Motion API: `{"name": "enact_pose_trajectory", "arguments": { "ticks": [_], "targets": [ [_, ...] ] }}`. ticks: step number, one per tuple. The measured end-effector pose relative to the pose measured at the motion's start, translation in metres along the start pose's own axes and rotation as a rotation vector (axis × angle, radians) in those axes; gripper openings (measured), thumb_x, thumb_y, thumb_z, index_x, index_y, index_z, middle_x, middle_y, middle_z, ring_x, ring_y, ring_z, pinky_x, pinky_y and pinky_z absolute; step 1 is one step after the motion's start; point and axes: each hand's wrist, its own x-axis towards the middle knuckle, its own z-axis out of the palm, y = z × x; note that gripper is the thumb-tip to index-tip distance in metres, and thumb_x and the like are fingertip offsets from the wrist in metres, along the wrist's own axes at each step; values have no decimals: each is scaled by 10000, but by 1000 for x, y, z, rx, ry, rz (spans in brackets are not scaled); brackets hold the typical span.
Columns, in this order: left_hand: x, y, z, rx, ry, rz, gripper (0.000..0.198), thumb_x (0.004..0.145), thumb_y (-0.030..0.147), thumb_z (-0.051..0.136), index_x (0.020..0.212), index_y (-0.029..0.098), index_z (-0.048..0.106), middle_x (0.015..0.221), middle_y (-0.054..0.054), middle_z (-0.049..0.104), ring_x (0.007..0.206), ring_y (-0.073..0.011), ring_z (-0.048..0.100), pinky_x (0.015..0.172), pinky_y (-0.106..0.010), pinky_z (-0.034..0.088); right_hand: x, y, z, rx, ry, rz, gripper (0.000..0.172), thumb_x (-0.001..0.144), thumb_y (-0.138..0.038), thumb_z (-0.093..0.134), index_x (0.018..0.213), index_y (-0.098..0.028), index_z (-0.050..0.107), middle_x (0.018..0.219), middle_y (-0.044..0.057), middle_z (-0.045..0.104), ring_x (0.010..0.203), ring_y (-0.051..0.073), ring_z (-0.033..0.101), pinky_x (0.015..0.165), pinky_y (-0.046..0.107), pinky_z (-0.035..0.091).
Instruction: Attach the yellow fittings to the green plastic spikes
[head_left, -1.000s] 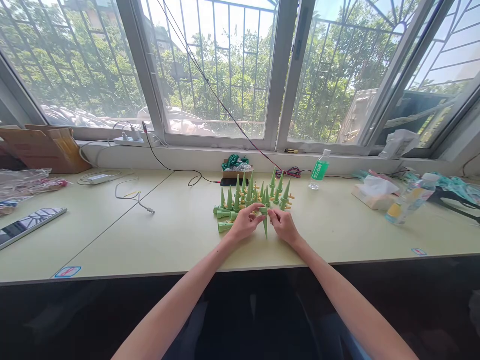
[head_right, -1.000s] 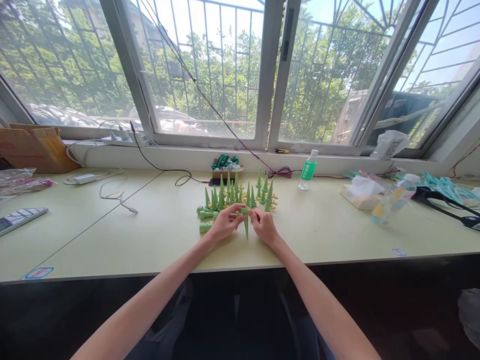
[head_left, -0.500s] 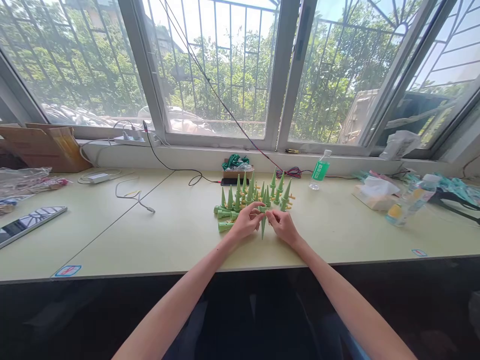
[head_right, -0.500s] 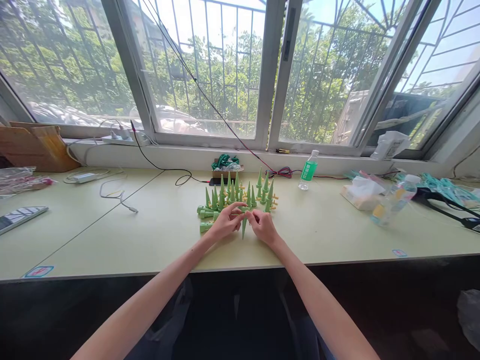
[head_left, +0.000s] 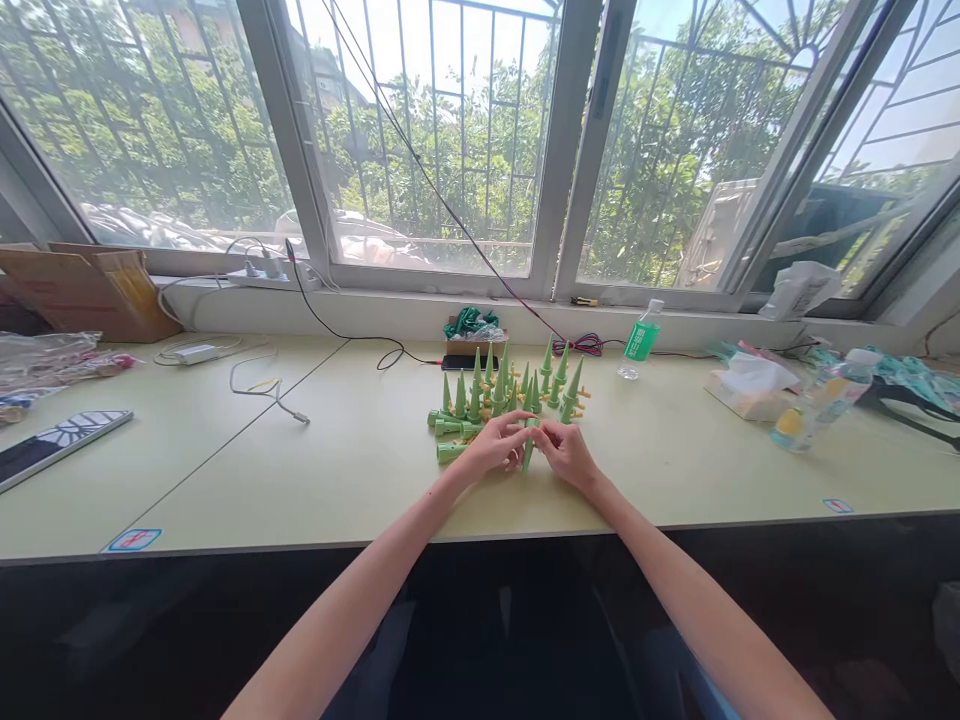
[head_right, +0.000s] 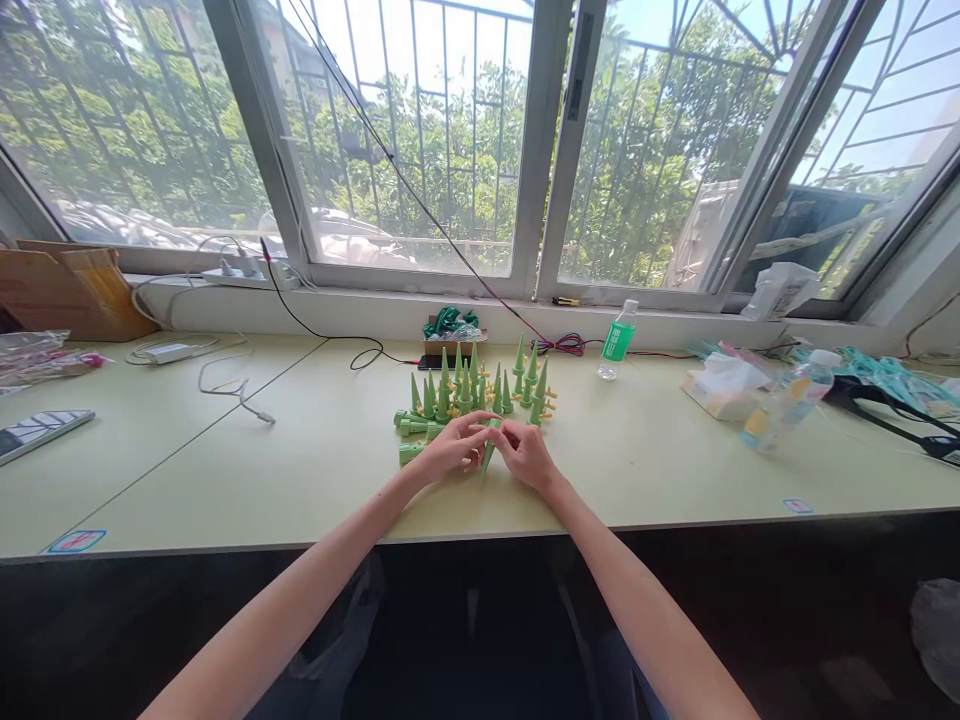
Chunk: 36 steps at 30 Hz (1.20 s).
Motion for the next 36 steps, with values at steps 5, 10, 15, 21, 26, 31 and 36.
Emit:
{"name": "enact_pose_trajectory", "arguments": {
  "ticks": [5, 10, 15, 21, 26, 31, 36],
  "targets": [
    [-2, 1, 0, -44, -8, -15, 633, 799, 565, 648, 1267, 156, 530, 671, 21, 511, 529, -77, 463, 442, -190, 394, 0, 0, 0, 76, -21, 9, 537, 960, -572, 352, 597, -188, 444, 551, -15, 428, 515, 106, 357, 508, 253, 289],
    [-4, 5, 1, -60, -16, -14, 559, 828, 575, 601, 1221, 178, 575, 731, 3, 516, 586, -79, 463, 443, -168, 367, 1, -1, 0, 101, -17, 9, 529, 965, -552, 357, 592, -187, 447, 545, -14, 436, 513, 106, 365, 511, 251, 295],
    [-4, 6, 3, -57, -35, -8, 552, 829, 586, 591, 1197, 174, 590, 768, -8, 536, 581, -76, 461, 433, -169, 356, 1, -1, 0, 36, -7, -16, 525, 954, -536, 406, 582, -174, 477, 545, -15, 459, 512, 98, 369, 518, 246, 296],
    [-4, 6, 3, -32, -44, -14, 557, 825, 591, 592, 1184, 165, 593, 730, 3, 503, 582, -79, 450, 444, -166, 368, 1, -1, 1, -5, 3, -18, 546, 945, -558, 416, 564, -173, 494, 523, -15, 454, 500, 97, 355, 507, 247, 285],
    [-3, 6, 3, -43, -33, -24, 570, 824, 567, 611, 1221, 160, 579, 747, -7, 522, 583, -76, 449, 444, -167, 359, 1, 0, 1, 3, 8, -7, 542, 944, -562, 413, 568, -177, 475, 530, -13, 459, 501, 98, 350, 508, 249, 286],
    [-4, 4, 0, -94, -61, -18, 641, 840, 517, 620, 1366, 168, 505, 782, -24, 528, 607, -75, 453, 459, -168, 356, 1, 3, 1, 33, 15, 13, 542, 944, -578, 395, 578, -183, 455, 530, -25, 408, 504, 97, 321, 500, 250, 276],
    [-7, 6, -1, -104, -120, 13, 686, 839, 458, 654, 1432, 186, 442, 650, 42, 423, 551, -65, 398, 471, -190, 355, 1, 5, 1, 20, 35, 2, 530, 951, -556, 398, 570, -187, 418, 528, -31, 372, 504, 94, 296, 502, 252, 256]
  ]
}}
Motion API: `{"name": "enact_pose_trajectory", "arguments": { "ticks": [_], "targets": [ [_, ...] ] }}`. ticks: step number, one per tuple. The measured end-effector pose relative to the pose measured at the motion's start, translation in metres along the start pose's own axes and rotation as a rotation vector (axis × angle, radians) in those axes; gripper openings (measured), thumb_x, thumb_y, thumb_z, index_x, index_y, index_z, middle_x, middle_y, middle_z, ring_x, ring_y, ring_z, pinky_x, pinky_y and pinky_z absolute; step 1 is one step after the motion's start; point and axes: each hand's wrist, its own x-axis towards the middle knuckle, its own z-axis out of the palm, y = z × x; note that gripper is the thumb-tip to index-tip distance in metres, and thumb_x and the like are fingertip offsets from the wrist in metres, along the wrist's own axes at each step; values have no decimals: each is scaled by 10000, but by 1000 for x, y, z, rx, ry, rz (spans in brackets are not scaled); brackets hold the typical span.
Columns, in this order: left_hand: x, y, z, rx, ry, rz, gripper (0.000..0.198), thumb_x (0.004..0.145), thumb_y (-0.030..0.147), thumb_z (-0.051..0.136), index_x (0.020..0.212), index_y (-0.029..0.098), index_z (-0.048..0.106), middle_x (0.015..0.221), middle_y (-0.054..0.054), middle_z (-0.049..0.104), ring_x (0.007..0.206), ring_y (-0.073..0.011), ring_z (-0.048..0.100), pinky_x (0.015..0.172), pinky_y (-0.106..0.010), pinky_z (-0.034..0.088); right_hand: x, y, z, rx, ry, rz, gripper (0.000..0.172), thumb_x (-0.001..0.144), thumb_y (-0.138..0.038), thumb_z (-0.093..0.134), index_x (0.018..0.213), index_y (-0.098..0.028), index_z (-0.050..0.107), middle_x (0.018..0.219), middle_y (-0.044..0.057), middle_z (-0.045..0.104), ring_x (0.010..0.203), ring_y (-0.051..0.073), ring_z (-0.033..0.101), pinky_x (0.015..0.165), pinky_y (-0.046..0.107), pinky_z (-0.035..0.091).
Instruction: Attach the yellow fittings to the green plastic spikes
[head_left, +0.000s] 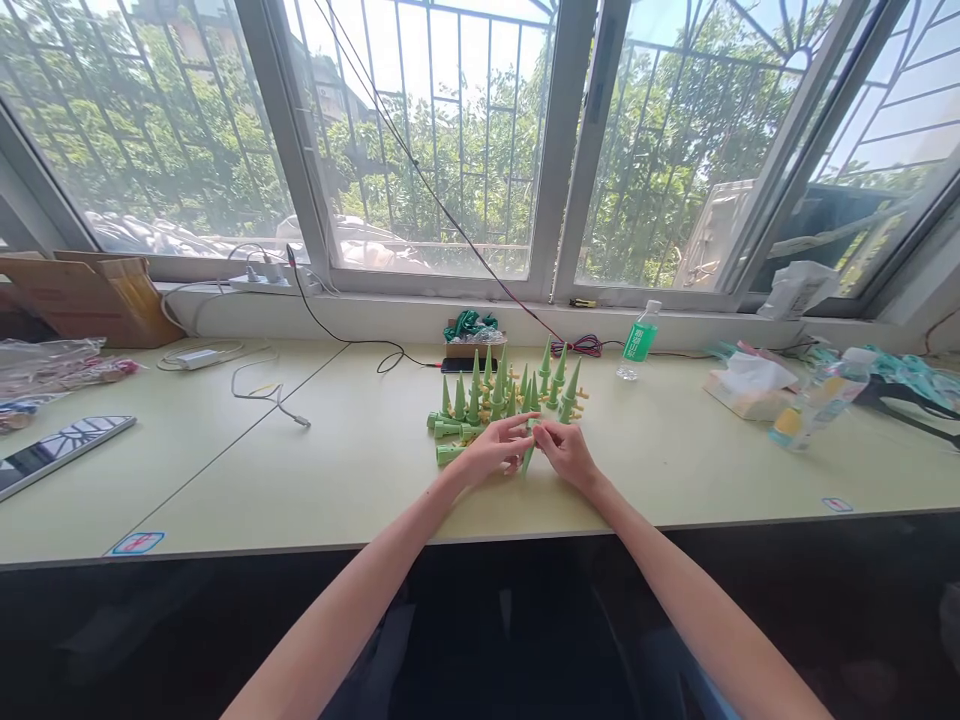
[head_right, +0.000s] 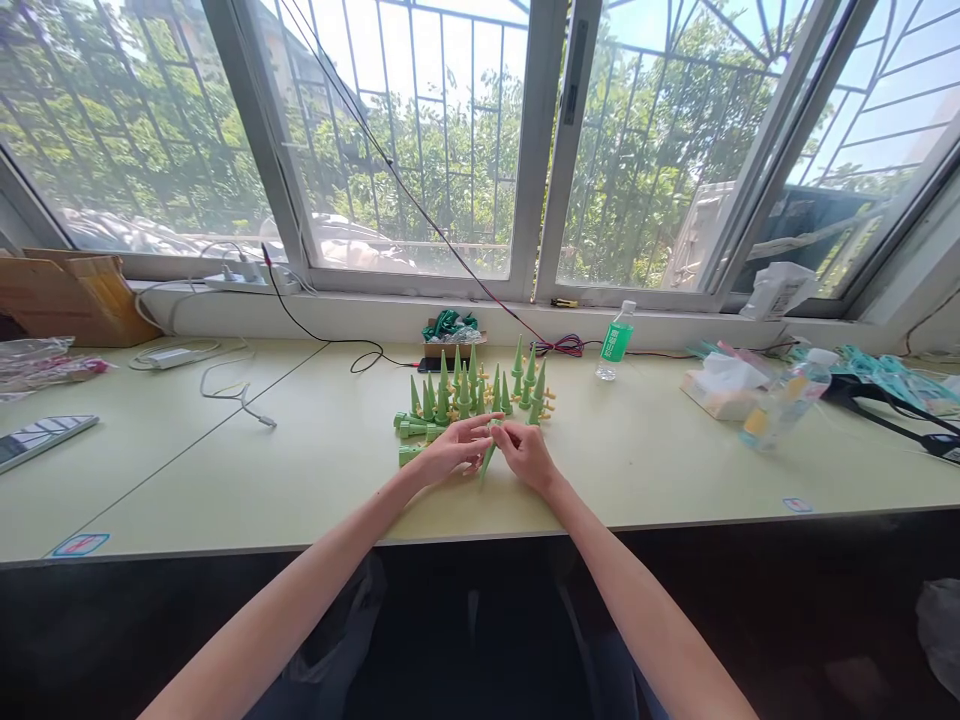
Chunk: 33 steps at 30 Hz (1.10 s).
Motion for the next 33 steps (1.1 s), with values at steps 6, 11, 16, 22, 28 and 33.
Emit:
{"name": "enact_pose_trajectory", "arguments": {
  "ticks": [6, 11, 16, 22, 28, 33],
  "targets": [
    [-1, 1, 0, 31, -11, 36, 705, 827, 459, 667, 1431, 175, 441, 698, 21, 485, 526, -54, 410, 470, -197, 357, 0, -2, 0, -40, 4, -21, 542, 947, -565, 396, 554, -192, 378, 522, -32, 345, 507, 96, 281, 500, 255, 240],
    [-1, 1, 0, 43, -18, 35, 715, 818, 467, 674, 1429, 171, 447, 673, 21, 499, 520, -60, 425, 469, -199, 360, 0, -2, 0, -50, -5, -25, 538, 949, -565, 388, 562, -190, 395, 521, -29, 373, 504, 97, 295, 501, 256, 244],
    [0, -2, -1, 45, -5, 43, 699, 803, 475, 684, 1408, 192, 478, 731, 11, 510, 527, -57, 430, 468, -203, 367, 0, -1, 0, -43, -11, -28, 523, 954, -541, 396, 567, -190, 393, 523, -27, 388, 503, 97, 308, 504, 255, 249],
    [0, -3, -1, 64, -1, 52, 675, 818, 462, 675, 1405, 194, 476, 736, 20, 475, 522, -53, 423, 453, -198, 363, 0, -3, -1, -28, -21, -32, 498, 958, -515, 399, 580, -192, 413, 524, -25, 417, 501, 100, 335, 508, 253, 265],
    [0, -2, -1, 71, 6, 45, 668, 816, 468, 677, 1392, 195, 480, 739, 22, 475, 521, -52, 424, 445, -195, 345, -1, -4, -1, 2, -30, -44, 479, 967, -478, 405, 588, -186, 431, 540, -16, 466, 504, 99, 375, 516, 252, 289],
    [2, -4, -1, 94, 1, 46, 665, 817, 489, 668, 1382, 191, 484, 795, -5, 525, 511, -47, 435, 430, -194, 316, -1, -3, -1, 7, -26, -57, 473, 968, -468, 407, 591, -184, 424, 529, -31, 417, 503, 92, 345, 512, 248, 271]
  ]
}}
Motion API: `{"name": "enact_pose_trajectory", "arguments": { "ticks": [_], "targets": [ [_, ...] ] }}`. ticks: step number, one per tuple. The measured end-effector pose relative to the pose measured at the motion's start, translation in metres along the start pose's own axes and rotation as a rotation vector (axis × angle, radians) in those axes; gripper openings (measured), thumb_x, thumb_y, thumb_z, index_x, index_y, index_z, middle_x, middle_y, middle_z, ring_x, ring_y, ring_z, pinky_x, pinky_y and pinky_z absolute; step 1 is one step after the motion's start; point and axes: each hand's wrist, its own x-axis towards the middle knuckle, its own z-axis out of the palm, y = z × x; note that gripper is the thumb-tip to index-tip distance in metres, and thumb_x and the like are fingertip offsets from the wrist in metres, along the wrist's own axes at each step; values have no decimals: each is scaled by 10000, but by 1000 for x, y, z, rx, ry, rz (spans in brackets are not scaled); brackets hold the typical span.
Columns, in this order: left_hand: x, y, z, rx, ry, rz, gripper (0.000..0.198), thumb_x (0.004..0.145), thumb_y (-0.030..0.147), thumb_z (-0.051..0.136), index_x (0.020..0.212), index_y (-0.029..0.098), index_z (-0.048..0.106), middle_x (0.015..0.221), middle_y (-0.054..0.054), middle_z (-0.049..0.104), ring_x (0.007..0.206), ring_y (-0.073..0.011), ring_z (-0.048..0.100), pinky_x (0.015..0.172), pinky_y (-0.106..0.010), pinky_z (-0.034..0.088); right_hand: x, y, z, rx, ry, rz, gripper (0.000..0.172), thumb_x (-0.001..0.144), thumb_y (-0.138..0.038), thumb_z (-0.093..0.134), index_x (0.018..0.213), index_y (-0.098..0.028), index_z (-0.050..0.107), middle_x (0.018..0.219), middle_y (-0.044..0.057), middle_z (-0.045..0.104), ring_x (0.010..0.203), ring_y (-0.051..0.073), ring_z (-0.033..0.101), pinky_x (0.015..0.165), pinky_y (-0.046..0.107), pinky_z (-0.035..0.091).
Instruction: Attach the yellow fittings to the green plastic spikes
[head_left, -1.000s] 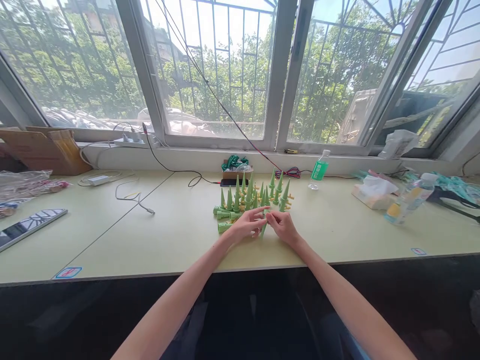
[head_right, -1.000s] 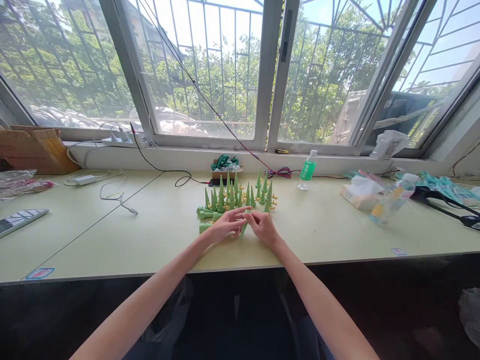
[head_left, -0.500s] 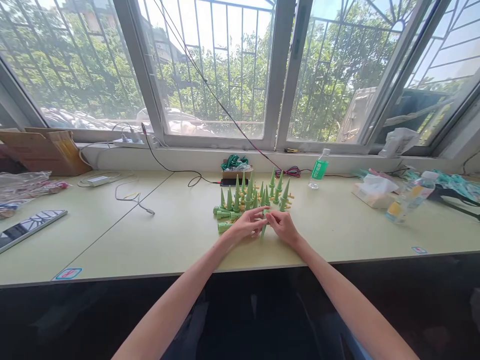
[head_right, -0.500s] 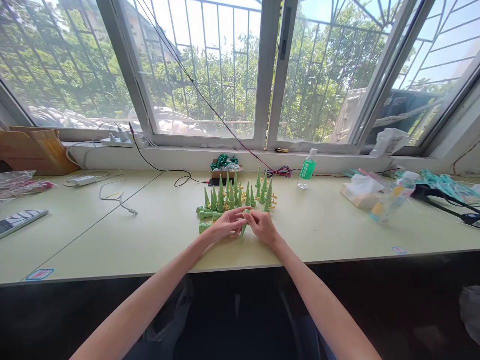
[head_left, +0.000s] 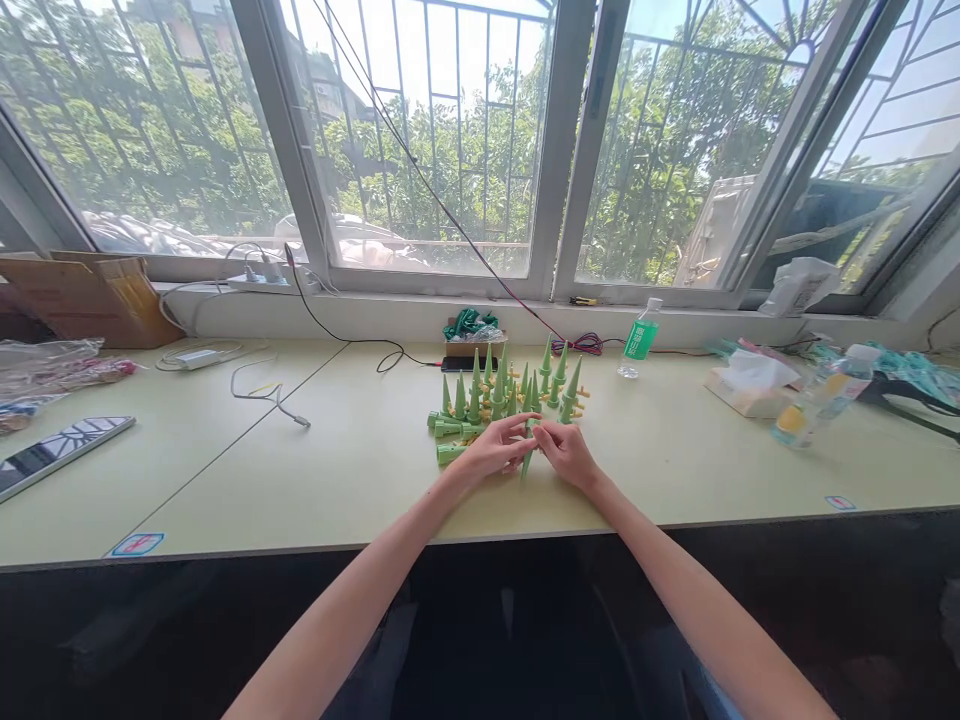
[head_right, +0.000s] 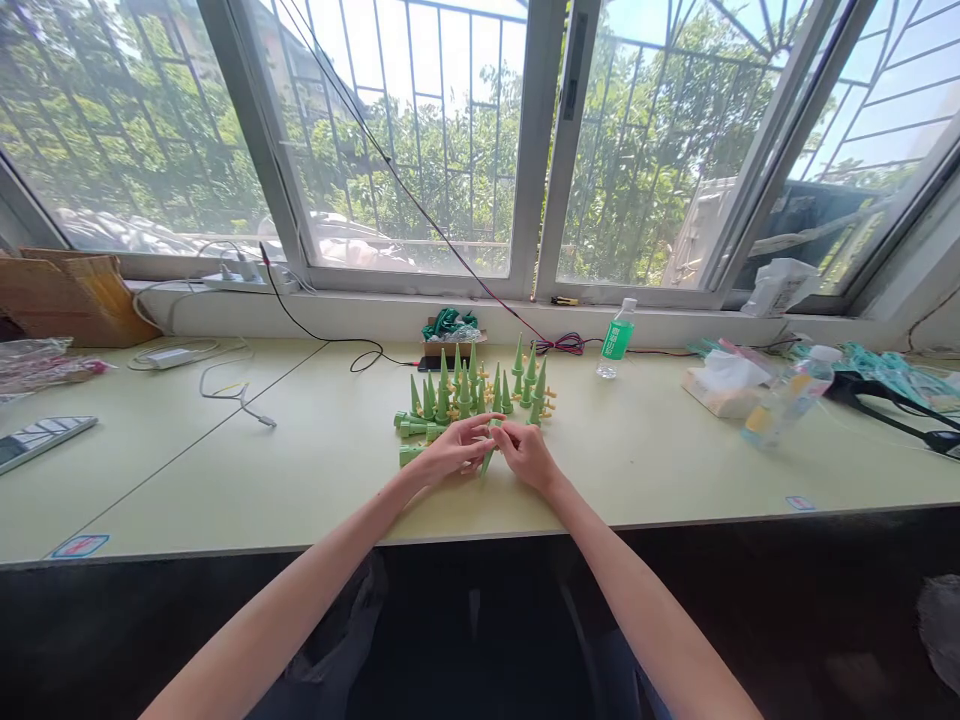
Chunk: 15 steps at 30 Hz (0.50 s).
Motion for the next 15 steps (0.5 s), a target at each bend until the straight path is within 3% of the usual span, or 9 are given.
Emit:
{"name": "enact_pose_trajectory", "arguments": {
  "ticks": [5, 15],
  "targets": [
    [0, 0, 0, -1, -9, 2, 649, 820, 491, 664, 1374, 204, 484, 952, -65, 577, 508, -34, 422, 420, -195, 299, 0, 2, 1, 5, -5, -8, 469, 973, -464, 400, 597, -184, 414, 534, -41, 380, 508, 90, 322, 513, 247, 261],
    [0, 0, 0, -10, -14, -5, 646, 812, 480, 676, 1353, 179, 491, 920, -58, 572, 507, -32, 403, 419, -193, 308, -1, 3, 1, -11, -16, -9, 458, 976, -437, 395, 590, -191, 362, 538, -45, 336, 515, 91, 291, 515, 249, 241]
  ]
}}
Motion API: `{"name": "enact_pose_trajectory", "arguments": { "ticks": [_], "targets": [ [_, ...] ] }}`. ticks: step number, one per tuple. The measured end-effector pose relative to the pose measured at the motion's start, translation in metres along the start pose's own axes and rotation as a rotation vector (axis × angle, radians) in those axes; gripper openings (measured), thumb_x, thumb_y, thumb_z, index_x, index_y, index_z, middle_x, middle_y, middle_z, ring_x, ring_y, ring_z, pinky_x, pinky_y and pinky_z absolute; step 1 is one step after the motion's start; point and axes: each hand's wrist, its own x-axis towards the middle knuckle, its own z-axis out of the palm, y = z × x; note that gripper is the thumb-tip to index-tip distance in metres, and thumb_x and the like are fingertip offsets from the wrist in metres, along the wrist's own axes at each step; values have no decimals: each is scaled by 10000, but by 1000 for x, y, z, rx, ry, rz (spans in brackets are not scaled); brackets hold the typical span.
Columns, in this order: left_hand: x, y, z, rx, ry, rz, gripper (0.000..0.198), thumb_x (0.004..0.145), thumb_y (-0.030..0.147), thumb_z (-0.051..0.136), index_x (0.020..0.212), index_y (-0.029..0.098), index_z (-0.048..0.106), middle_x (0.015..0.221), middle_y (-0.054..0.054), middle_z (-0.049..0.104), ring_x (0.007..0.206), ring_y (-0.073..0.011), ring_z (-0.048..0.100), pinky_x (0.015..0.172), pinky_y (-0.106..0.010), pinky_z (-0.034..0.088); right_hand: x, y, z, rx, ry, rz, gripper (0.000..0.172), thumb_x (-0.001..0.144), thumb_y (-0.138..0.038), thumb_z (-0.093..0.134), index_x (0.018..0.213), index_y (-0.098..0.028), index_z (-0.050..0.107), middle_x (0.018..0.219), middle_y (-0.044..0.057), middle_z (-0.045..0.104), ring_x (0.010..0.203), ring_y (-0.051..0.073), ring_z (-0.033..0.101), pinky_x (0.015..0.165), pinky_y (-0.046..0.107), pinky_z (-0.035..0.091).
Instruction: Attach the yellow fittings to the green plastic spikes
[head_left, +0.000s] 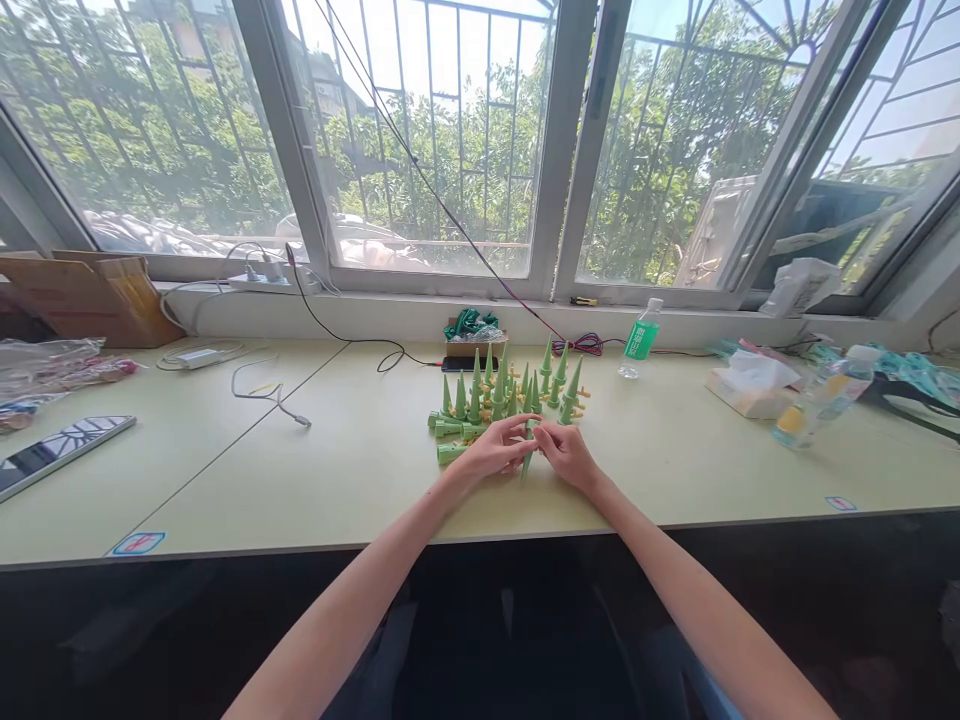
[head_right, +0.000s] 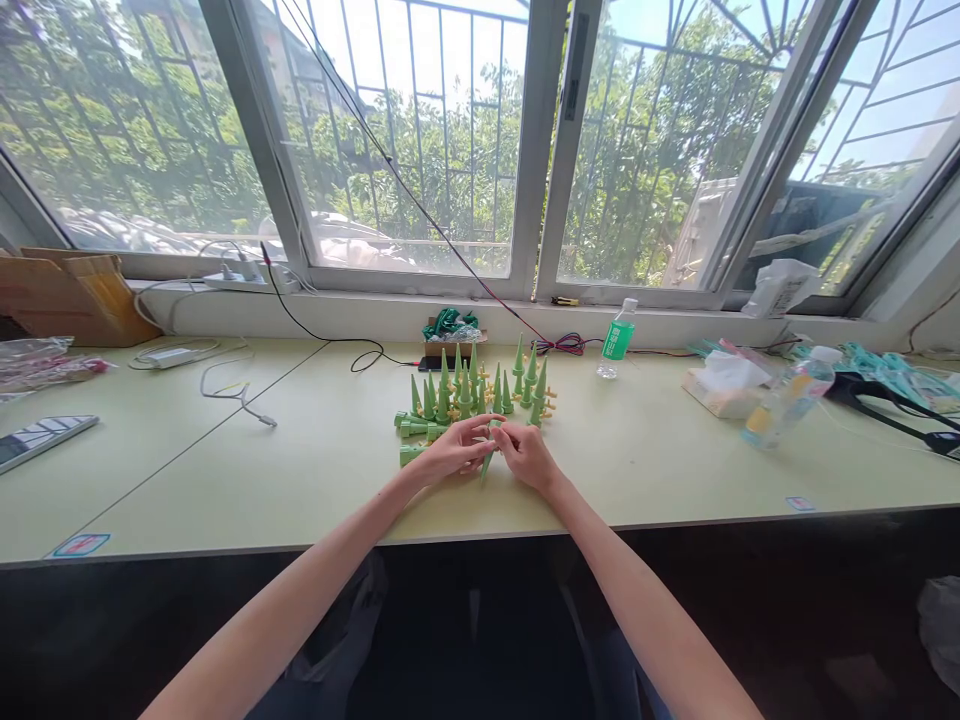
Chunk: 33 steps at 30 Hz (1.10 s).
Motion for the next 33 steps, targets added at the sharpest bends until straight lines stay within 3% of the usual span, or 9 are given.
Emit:
{"name": "enact_pose_trajectory", "arguments": {
  "ticks": [19, 26, 33],
  "targets": [
    [2, -1, 2, 153, 68, -16, 689, 787, 471, 692, 1373, 188, 468, 856, -22, 559, 556, -56, 424, 444, -185, 315, 1, 4, 3, -37, 31, 21, 501, 983, -475, 368, 592, -175, 457, 541, -26, 420, 522, 98, 354, 530, 249, 280],
    [3, -5, 3, 333, 116, 70, 553, 803, 459, 651, 1247, 145, 551, 599, 65, 417, 535, -87, 407, 509, -216, 331, 1, 3, 2, -79, 51, 14, 498, 987, -464, 365, 578, -184, 413, 525, -33, 392, 504, 94, 335, 510, 245, 269],
    [1, -7, 8, 721, 220, 175, 438, 832, 279, 559, 1259, 181, 540, 575, 61, 461, 540, -110, 419, 567, -232, 335, 2, 3, -1, -158, 192, 85, 491, 992, -492, 328, 613, -197, 432, 532, -21, 447, 488, 108, 383, 520, 253, 307]
  ]
}}
